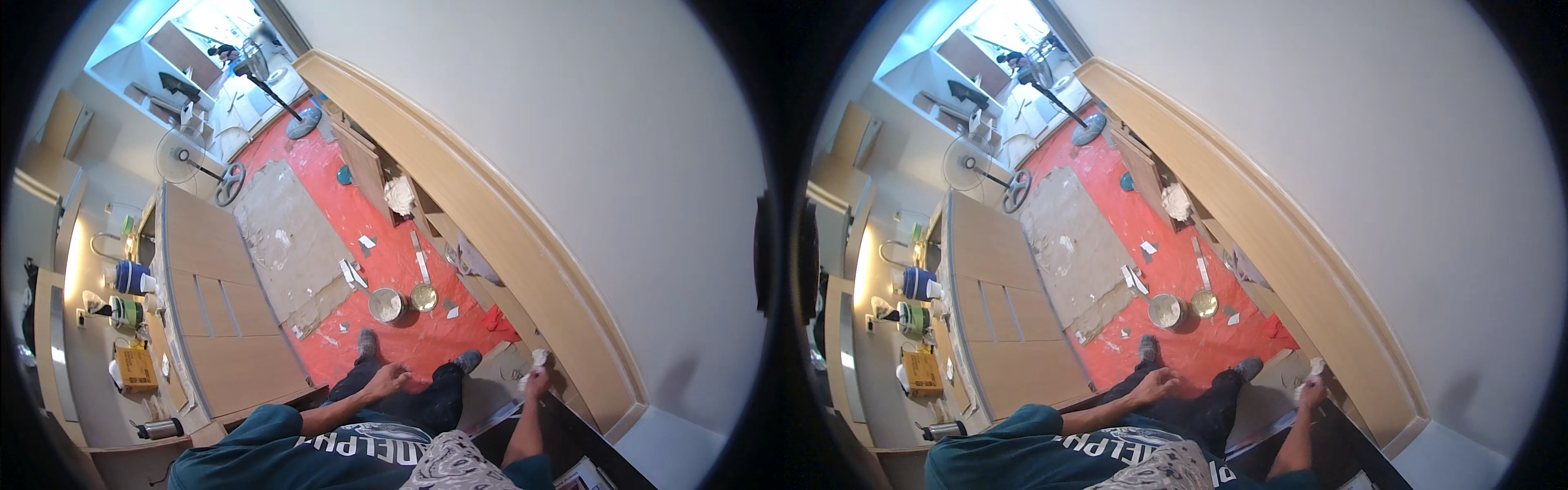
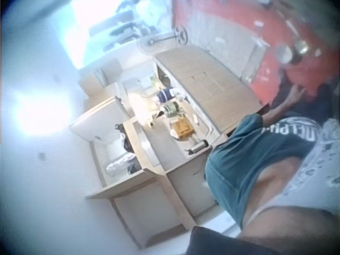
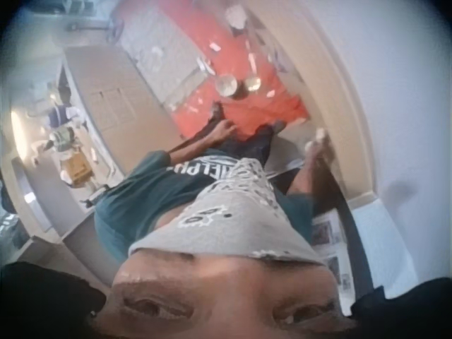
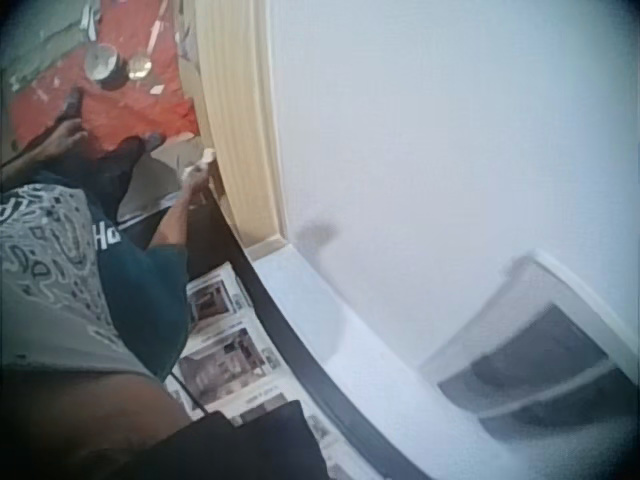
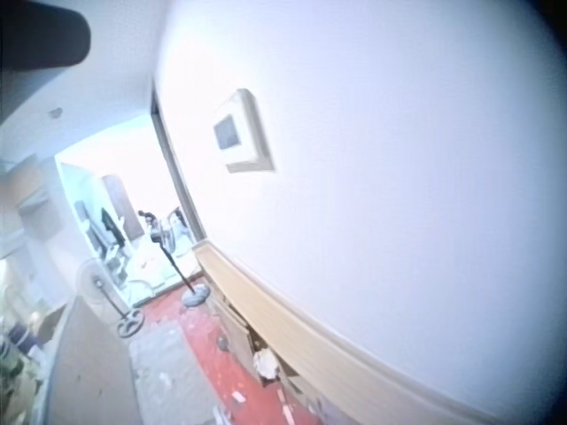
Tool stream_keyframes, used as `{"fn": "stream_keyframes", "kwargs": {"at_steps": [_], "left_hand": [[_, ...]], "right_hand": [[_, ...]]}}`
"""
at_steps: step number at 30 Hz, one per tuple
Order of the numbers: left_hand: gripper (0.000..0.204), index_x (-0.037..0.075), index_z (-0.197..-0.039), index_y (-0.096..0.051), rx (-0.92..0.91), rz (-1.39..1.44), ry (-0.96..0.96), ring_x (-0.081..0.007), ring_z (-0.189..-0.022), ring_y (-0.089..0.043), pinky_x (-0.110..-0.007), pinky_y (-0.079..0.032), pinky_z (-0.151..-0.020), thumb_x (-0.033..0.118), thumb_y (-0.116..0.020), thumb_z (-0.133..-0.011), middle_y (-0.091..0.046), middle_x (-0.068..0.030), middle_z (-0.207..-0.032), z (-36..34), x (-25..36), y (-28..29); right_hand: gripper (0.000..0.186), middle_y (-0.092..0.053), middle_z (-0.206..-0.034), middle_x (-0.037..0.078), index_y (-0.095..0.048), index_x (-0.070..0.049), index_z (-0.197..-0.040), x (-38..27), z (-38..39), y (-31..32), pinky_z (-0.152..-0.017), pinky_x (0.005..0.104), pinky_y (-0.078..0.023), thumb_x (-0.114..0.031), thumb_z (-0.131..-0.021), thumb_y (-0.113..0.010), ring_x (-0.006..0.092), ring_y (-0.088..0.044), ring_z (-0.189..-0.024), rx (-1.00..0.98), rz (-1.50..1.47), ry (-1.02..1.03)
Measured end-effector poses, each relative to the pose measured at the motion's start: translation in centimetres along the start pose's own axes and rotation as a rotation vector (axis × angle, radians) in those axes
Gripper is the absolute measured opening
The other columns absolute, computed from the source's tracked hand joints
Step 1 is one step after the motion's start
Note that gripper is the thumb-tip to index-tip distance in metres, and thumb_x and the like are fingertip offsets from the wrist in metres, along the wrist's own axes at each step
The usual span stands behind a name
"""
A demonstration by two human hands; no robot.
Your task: The person applies a white compound to a wooden wall trim using a putty knife, then wipes the trim with a cloth. The person repeatedly scoops compound from a container and spreads it along the trim, then cleans the surface.
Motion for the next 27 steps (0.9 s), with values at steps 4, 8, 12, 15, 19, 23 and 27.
{"fn": "stream_keyframes", "kwargs": {"at_steps": [4, 8, 12, 15, 19, 23, 27], "left_hand": [[0.057, -0.002, -0.133, -0.043, -0.13, 0.083, -0.104, -0.0217, -0.106, -0.059, -0.034, -0.048, -0.088, 0.039, -0.055, -0.095, -0.053, -0.0169, -0.125, 1.1, 3.8, 3.0], [0.075, -0.003, -0.143, -0.03, -0.067, 0.23, -0.165, -0.0253, -0.127, -0.047, -0.034, -0.039, -0.103, 0.056, -0.038, -0.096, -0.038, -0.0204, -0.144, 2.9, 4.7, 7.5], [0.072, -0.001, -0.138, -0.037, -0.155, 0.579, -0.138, -0.0238, -0.12, -0.052, -0.032, -0.042, -0.099, 0.058, -0.032, -0.097, -0.049, -0.0149, -0.134, 5.1, 3.6, 16.0], [0.067, 0.006, -0.138, -0.039, 0.115, 1.04, -0.2, -0.023, -0.117, -0.053, -0.037, -0.042, -0.101, 0.058, -0.025, -0.099, -0.053, -0.0104, -0.129, 9.9, 4.6, 23.2], [0.069, 0.005, -0.142, -0.032, 0.12, 1.392, -0.656, -0.025, -0.126, -0.047, -0.039, -0.037, -0.107, 0.058, -0.02, -0.099, -0.046, -0.012, -0.138, 16.4, 5.3, 32.5], [0.059, 0.006, -0.14, -0.036, 0.292, 1.365, -0.694, -0.022, -0.121, -0.05, -0.039, -0.04, -0.102, 0.049, -0.029, -0.101, -0.051, -0.0094, -0.132, 20.5, 4.3, 38.1], [0.044, 0.007, -0.132, -0.043, 0.599, 1.382, -0.569, -0.0188, -0.108, -0.058, -0.035, -0.05, -0.09, 0.037, -0.042, -0.101, -0.057, -0.0078, -0.12, 19.4, 0.9, 41.1]], "right_hand": [[0.023, -0.066, -0.094, 0.011, -0.063, 0.001, -0.105, -11.7, 8.7, -0.9, -0.083, 0.031, -0.049, -0.002, -0.083, -0.061, 0.0193, -0.063, -0.09, -0.214, -0.896, 0.075], [0.03, -0.066, -0.101, 0.008, -0.06, 0.001, -0.115, -30.5, 21.2, 2.9, -0.083, 0.0274, -0.049, -0.012, -0.089, -0.061, 0.0133, -0.061, -0.09, -0.751, -0.979, 0.198], [0.024, -0.066, -0.092, 0.008, -0.065, 0.0, -0.099, -45.3, 31.5, 1.5, -0.069, 0.0285, -0.047, -0.022, -0.089, -0.064, 0.0141, -0.061, -0.079, -0.863, -0.726, 0.486], [0.019, -0.062, -0.093, 0.014, -0.063, -0.003, -0.085, -54.7, 37.1, 0.4, -0.077, 0.0359, -0.043, -0.021, -0.083, -0.067, 0.0259, -0.057, -0.087, -0.479, -0.506, 0.995], [0.015, -0.051, -0.124, 0.017, -0.065, -0.006, -0.091, -65.8, 44.2, 5.0, -0.096, 0.0493, -0.033, -0.016, -0.081, -0.062, 0.0385, -0.042, -0.114, -0.22, -0.39, 1.346], [0.018, -0.035, -0.145, 0.017, -0.067, -0.001, -0.091, -71.6, 48.6, 2.2, -0.106, 0.05, -0.028, -0.012, -0.079, -0.059, 0.0405, -0.025, -0.135, -0.229, -0.347, 1.62], [0.018, -0.03, -0.15, 0.01, -0.066, 0.007, -0.077, -74.6, 51.0, -1.5, -0.108, 0.0544, -0.028, -0.008, -0.069, -0.06, 0.0387, -0.026, -0.136, -0.535, -0.103, 1.889]]}}
Point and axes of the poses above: each hand's wrist, its own z-axis away from the middle knuckle, its own y-axis out of the back of the hand, x = y × z, the point moved 2 cm from there along -z, towards the middle knuckle
